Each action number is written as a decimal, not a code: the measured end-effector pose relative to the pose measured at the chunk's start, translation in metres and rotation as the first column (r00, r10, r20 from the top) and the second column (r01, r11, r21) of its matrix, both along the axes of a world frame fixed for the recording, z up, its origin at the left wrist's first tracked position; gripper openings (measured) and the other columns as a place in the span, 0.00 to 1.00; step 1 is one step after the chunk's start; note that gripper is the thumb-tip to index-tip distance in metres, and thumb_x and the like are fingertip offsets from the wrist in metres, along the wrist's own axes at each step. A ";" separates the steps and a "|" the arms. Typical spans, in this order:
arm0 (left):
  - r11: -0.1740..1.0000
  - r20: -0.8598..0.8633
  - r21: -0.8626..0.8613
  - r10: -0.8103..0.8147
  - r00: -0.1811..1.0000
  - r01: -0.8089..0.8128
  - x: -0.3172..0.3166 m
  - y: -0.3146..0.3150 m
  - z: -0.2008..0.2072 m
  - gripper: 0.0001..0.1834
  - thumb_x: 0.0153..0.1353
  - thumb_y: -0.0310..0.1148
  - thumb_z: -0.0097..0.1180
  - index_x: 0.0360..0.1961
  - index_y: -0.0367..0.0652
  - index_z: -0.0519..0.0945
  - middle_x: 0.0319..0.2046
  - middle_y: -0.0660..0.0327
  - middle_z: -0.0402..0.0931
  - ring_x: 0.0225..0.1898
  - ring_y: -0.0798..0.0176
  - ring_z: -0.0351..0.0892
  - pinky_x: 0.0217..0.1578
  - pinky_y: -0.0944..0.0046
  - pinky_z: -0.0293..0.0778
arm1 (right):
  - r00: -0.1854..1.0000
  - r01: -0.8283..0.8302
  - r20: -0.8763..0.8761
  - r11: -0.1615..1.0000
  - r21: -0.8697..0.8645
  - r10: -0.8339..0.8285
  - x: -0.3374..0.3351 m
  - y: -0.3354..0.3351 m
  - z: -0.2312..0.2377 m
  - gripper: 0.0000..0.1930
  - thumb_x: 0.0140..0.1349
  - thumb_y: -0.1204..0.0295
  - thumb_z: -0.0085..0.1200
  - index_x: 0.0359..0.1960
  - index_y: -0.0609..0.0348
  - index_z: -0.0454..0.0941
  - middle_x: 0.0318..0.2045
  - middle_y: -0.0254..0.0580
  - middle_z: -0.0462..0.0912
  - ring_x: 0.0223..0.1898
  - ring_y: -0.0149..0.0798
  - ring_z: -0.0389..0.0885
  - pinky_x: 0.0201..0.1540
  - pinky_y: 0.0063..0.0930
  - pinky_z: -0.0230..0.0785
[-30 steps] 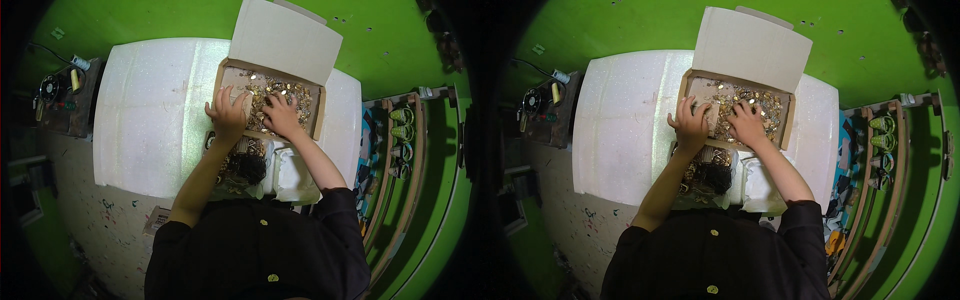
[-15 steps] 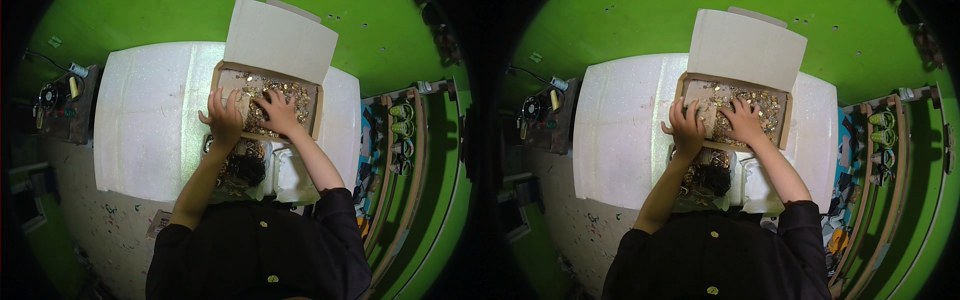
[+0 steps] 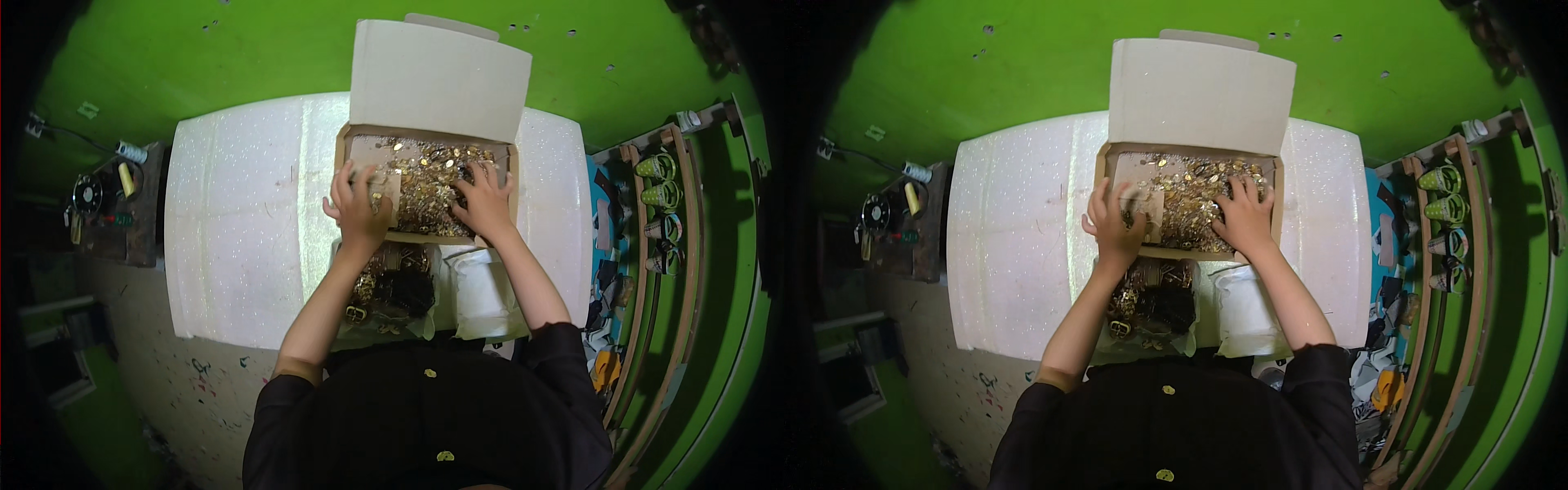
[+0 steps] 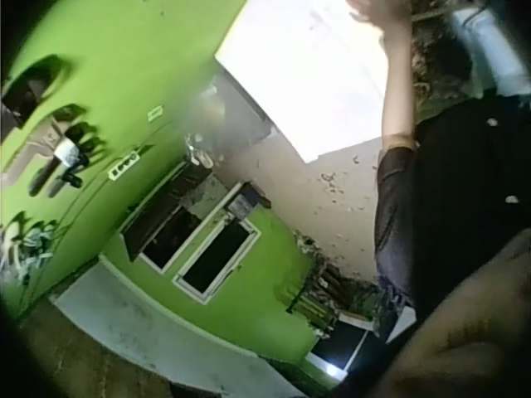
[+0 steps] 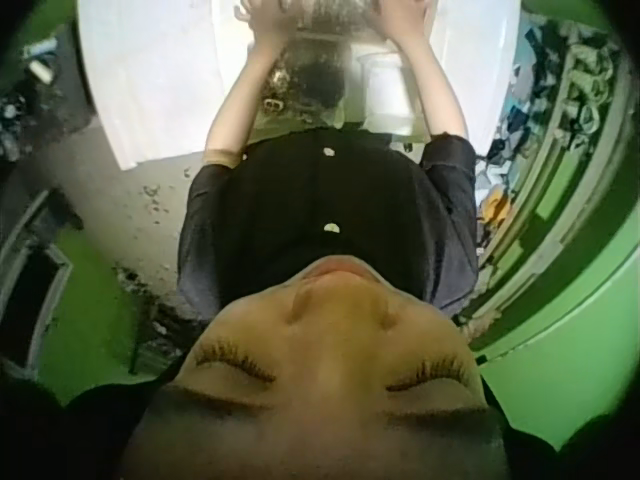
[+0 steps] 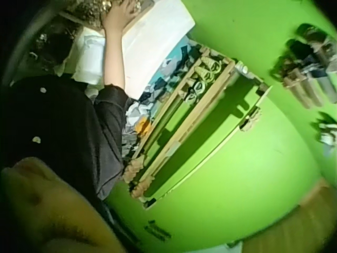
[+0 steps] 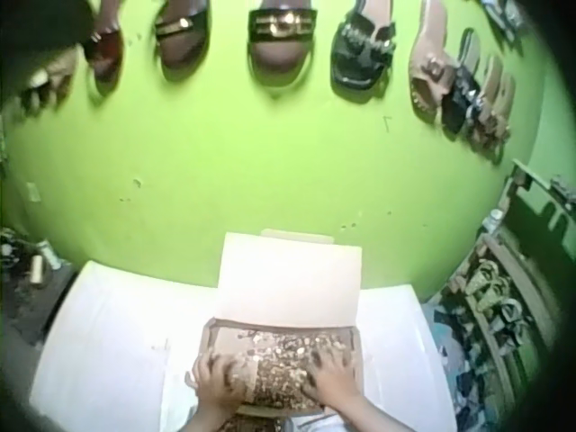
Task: Sorting various small metal hardware components from a box into smaller containers.
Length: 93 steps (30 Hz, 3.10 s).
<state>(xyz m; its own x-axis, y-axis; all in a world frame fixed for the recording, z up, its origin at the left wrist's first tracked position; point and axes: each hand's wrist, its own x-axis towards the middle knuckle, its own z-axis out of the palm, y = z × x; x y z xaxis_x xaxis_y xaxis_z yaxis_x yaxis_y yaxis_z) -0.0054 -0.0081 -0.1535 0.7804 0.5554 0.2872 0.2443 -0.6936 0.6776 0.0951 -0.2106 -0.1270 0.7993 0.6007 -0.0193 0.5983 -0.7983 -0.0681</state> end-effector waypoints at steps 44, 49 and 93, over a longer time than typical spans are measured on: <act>0.475 -0.384 0.401 -0.689 0.615 0.783 0.134 -0.077 -0.022 0.12 0.52 0.37 0.60 0.39 0.53 0.80 0.56 0.58 0.65 0.62 0.53 0.57 0.56 0.37 0.49 | 0.806 0.448 -0.039 0.566 0.692 -0.590 0.003 -0.067 -0.048 0.24 0.49 0.71 0.61 0.51 0.44 0.72 0.56 0.42 0.63 0.61 0.48 0.56 0.58 0.49 0.42; 0.505 -0.333 0.379 -0.708 0.623 0.776 0.123 -0.063 -0.010 0.09 0.52 0.40 0.62 0.34 0.54 0.80 0.55 0.59 0.66 0.62 0.53 0.57 0.55 0.36 0.47 | 0.808 0.439 -0.028 0.570 0.695 -0.588 0.004 -0.069 -0.053 0.23 0.50 0.71 0.60 0.51 0.44 0.72 0.56 0.41 0.63 0.61 0.48 0.56 0.59 0.49 0.42; 0.887 -0.279 -0.145 -0.461 0.842 0.437 -0.153 0.033 0.036 0.09 0.55 0.43 0.60 0.33 0.53 0.85 0.63 0.56 0.59 0.67 0.49 0.47 0.58 0.34 0.30 | 0.969 0.003 -0.202 0.807 0.591 0.144 -0.193 0.050 0.005 0.23 0.45 0.59 0.64 0.47 0.41 0.79 0.48 0.35 0.72 0.57 0.41 0.61 0.56 0.48 0.42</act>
<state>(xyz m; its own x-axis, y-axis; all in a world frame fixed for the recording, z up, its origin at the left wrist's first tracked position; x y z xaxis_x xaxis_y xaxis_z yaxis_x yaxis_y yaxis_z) -0.1583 0.0246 -0.1172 0.9907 0.1332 -0.0262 0.1158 -0.7280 0.6757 -0.0984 -0.1610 -0.1219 0.7713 0.6110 0.1782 0.5602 -0.5189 -0.6457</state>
